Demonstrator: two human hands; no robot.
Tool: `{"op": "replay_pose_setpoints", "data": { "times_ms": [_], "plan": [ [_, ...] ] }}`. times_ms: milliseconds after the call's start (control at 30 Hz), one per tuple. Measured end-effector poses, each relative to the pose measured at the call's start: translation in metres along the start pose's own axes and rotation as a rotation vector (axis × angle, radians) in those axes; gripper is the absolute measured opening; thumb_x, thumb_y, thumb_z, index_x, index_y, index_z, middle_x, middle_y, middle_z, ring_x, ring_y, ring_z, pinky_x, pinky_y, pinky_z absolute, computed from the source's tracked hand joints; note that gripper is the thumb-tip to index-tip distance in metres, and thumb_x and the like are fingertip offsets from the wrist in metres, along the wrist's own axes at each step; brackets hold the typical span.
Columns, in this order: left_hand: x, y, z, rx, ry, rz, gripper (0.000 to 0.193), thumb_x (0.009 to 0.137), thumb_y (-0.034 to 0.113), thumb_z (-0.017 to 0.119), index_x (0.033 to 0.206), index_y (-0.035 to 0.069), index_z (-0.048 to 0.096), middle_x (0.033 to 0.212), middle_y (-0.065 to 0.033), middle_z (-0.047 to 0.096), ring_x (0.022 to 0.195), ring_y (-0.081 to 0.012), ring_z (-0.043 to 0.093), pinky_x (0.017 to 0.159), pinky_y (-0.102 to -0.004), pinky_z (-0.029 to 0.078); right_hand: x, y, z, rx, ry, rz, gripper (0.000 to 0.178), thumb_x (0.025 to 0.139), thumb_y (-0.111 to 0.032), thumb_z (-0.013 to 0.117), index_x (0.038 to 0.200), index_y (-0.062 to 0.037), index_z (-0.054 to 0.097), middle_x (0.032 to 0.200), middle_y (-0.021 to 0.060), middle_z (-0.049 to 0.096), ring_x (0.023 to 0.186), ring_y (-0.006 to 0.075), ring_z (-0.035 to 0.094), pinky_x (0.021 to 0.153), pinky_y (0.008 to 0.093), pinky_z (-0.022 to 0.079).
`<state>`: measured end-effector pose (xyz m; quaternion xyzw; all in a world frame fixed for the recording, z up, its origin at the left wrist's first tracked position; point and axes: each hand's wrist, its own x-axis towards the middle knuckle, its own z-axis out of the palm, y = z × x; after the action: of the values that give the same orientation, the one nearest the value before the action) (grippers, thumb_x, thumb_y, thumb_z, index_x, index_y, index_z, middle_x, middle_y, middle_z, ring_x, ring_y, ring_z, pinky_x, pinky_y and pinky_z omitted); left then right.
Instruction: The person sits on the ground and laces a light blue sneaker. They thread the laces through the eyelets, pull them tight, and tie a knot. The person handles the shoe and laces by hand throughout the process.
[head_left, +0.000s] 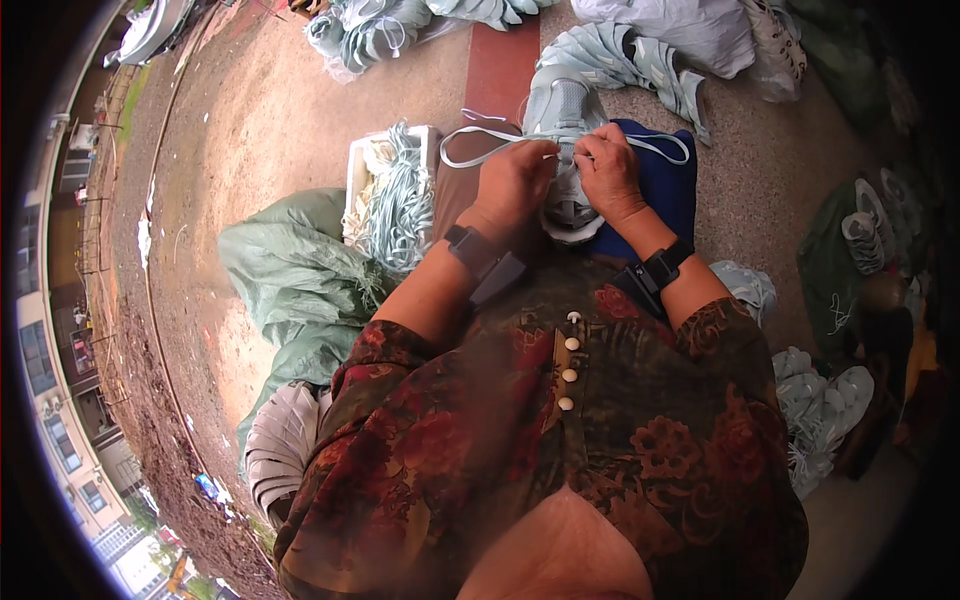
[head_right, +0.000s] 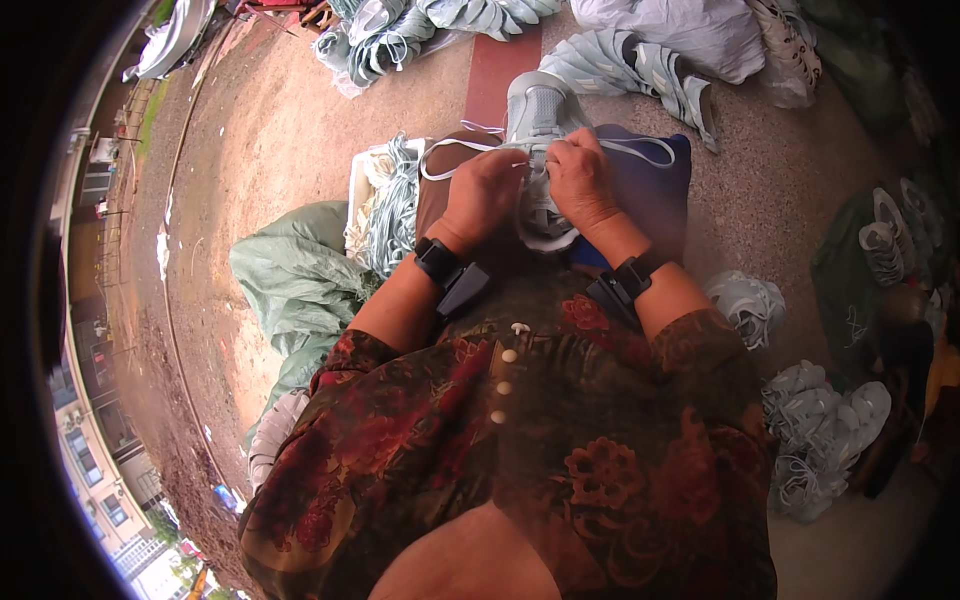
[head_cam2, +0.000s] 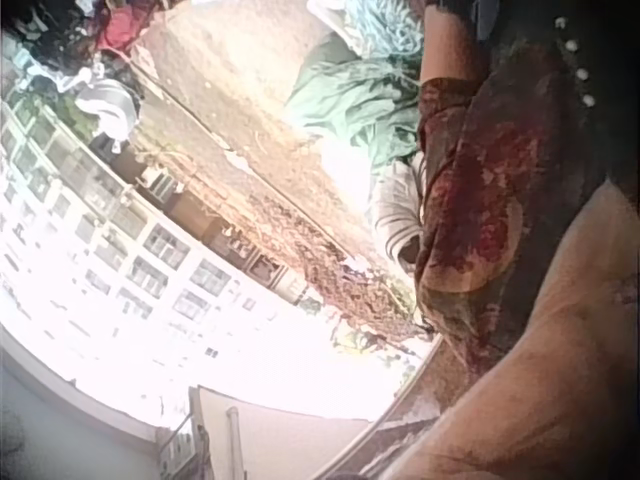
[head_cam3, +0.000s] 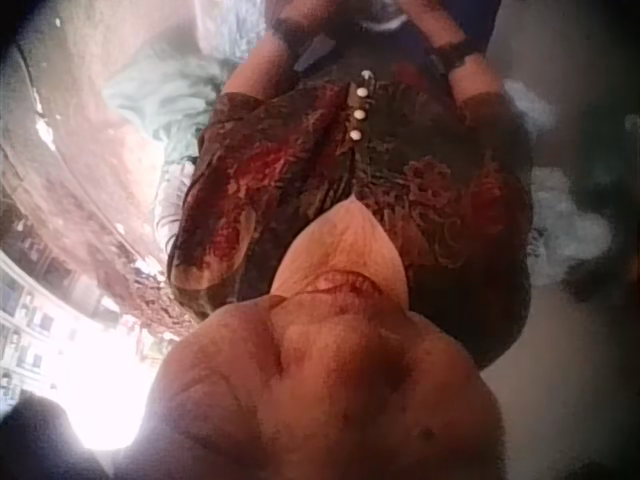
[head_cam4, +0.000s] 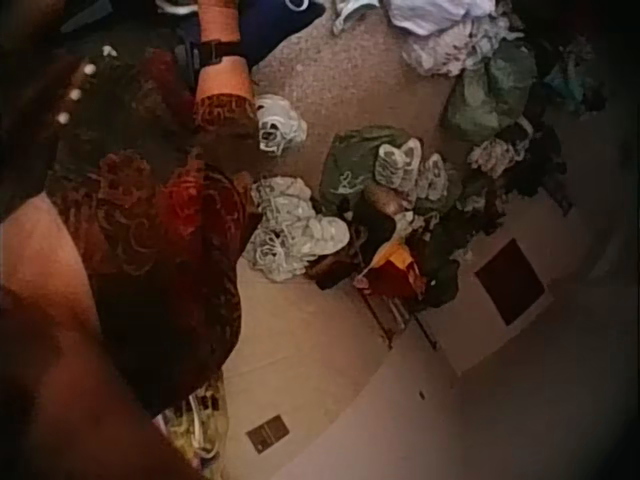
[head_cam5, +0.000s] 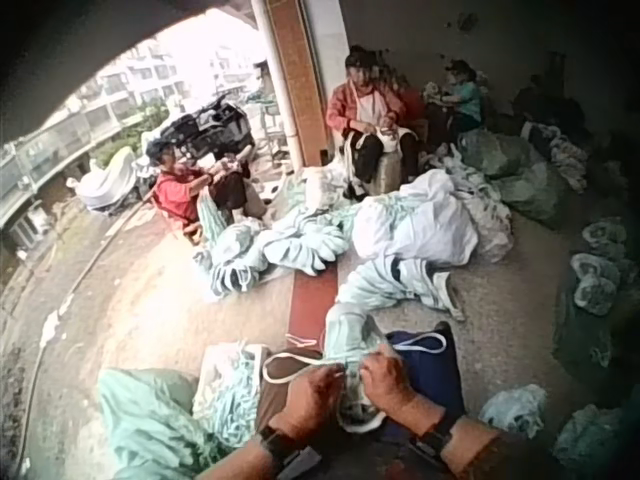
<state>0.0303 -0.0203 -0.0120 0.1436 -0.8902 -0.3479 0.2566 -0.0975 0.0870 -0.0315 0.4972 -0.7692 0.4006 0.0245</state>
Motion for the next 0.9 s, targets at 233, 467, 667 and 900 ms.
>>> {"op": "replay_pose_setpoints", "data": {
  "times_ms": [233, 467, 667, 900],
  "plan": [
    [0.033, 0.019, 0.003, 0.569, -0.419, 0.009, 0.011, 0.077, 0.018, 0.056, 0.079, 0.011, 0.064, 0.072, -0.0117, 0.064, 0.065, -0.0298, 0.063, 0.056, -0.0403, 0.05, -0.004, 0.005, 0.003, -0.009, 0.011, -0.029, 0.007, 0.065, -0.003, 0.062, 0.069, -0.0048, 0.056, 0.079, 0.0126, 0.053, 0.085, 0.0318, 0.051, 0.074, 0.0412, 0.041],
    [0.058, 0.014, 0.0, 0.603, -0.594, 0.017, 0.011, 0.071, 0.014, 0.055, 0.073, 0.008, 0.065, 0.072, -0.014, 0.064, 0.067, -0.0319, 0.064, 0.058, -0.0412, 0.05, -0.005, 0.009, 0.006, -0.036, 0.028, -0.04, 0.007, 0.065, 0.0, 0.06, 0.07, -0.0037, 0.057, 0.082, 0.0131, 0.054, 0.085, 0.0324, 0.052, 0.073, 0.0404, 0.042],
    [0.062, -0.001, -0.005, 0.543, -0.537, 0.106, 0.008, 0.072, 0.014, 0.058, 0.072, 0.008, 0.062, 0.07, -0.0147, 0.063, 0.066, -0.0333, 0.062, 0.059, -0.0417, 0.049, -0.005, 0.008, -0.009, 0.108, -0.033, -0.036, 0.016, 0.065, -0.001, 0.063, 0.081, -0.0039, 0.061, 0.087, 0.013, 0.053, 0.085, 0.0312, 0.054, 0.075, 0.0383, 0.044],
    [0.035, -0.03, -0.041, -0.044, -0.274, -0.104, 0.006, 0.073, 0.009, 0.066, 0.073, 0.005, 0.062, 0.068, -0.0075, 0.061, 0.063, -0.0196, 0.059, 0.057, -0.0317, 0.046, -0.009, 0.013, -0.012, 0.18, -0.055, -0.085, 0.028, 0.068, -0.015, 0.072, 0.095, -0.009, 0.064, 0.086, 0.0117, 0.053, 0.08, 0.0287, 0.055, 0.07, 0.0365, 0.046]
  ]
}}
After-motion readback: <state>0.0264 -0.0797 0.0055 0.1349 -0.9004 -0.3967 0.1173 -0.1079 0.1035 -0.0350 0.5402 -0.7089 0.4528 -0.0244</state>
